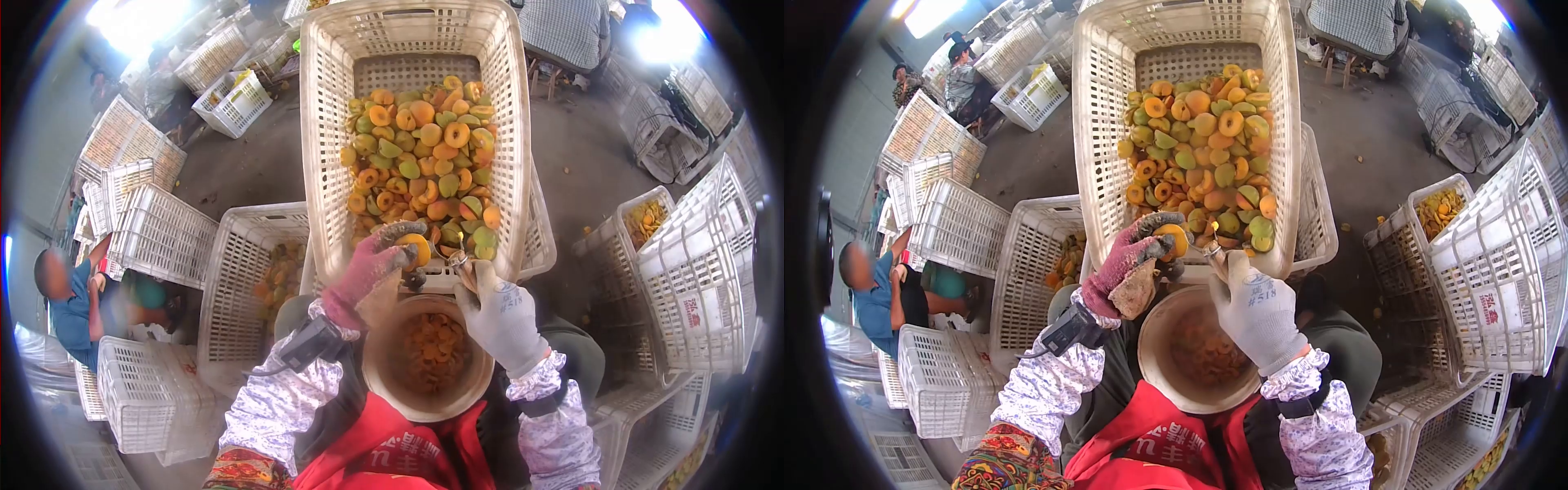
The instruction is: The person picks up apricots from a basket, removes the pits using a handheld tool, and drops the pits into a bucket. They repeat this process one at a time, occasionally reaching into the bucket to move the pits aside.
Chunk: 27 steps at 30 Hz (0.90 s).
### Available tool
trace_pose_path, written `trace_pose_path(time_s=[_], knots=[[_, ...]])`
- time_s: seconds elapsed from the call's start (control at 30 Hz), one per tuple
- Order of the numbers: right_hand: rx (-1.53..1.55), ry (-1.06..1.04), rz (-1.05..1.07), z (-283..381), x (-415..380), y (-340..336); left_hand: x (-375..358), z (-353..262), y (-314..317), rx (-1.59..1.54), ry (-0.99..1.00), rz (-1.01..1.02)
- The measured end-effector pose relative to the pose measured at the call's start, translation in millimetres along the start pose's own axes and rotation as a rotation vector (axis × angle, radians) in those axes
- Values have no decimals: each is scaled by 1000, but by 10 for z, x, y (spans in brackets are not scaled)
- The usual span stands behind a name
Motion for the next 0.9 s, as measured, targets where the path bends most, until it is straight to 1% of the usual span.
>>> trace_pose_path(time_s=[0.03,0.1,0.17,0.23,0.3,0.33,0.37,0.4,0.43,0.5,0.53,0.57,0.6,0.63,0.67,0.7,0.73,0.8,0.83,0.87,0.9], knots=[[-1,0,1,2,-2,0,-28,-33,12,-2,0,-1],[-11,18,9,-2,0,0,-130,-167,17,-81,-9,-110],[-20,6,-13,-5,8,-41,-222,-410,-98,-69,56,-227],[-23,3,-36,0,-3,-102,-357,-614,-542,104,69,-275],[-4,-3,-30,1,-14,-188,-464,-930,-773,474,101,-275],[3,-1,-33,-3,-13,-226,-508,-1030,-983,482,102,-274],[28,31,0,-14,-20,-258,-551,-1157,-1189,1130,298,-189],[52,63,37,-16,-31,-293,-575,-1212,-1252,1772,495,-74],[67,77,57,-5,-32,-346,-524,-1253,-1138,1776,491,-73],[91,77,41,-14,-32,-373,-217,-1254,-727,1205,281,-166],[110,77,24,-24,-29,-388,20,-1102,-609,1022,122,-162],[141,108,59,-22,-19,-403,293,-918,-496,835,-32,-158],[135,106,59,-11,-18,-432,583,-642,-459,719,-69,-108],[125,141,101,-11,-14,-453,955,-227,-569,845,-39,-73],[116,176,142,-23,-9,-456,1137,-142,-332,903,-61,-127],[131,204,147,-50,-17,-449,1424,201,-461,1073,-42,-218],[124,202,145,-67,-17,-457,1555,307,-400,1067,-38,-219],[133,250,152,-96,-11,-488,1744,445,-336,1370,-104,-364],[152,275,159,-110,-12,-497,1819,635,-478,1278,92,-433],[148,275,155,-129,13,-498,1821,622,-492,1274,96,-431],[145,268,155,-135,22,-504,1794,606,-500,1169,144,-374]])
Point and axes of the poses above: each hand's wrist, its own x-axis towards the middle knuckle, its own y-axis out of the palm, z = x × y, the point moved 2 cm from there along x, towards the middle knuckle, and after that the axes turned 12 degrees about y, right-handed, at the moved point
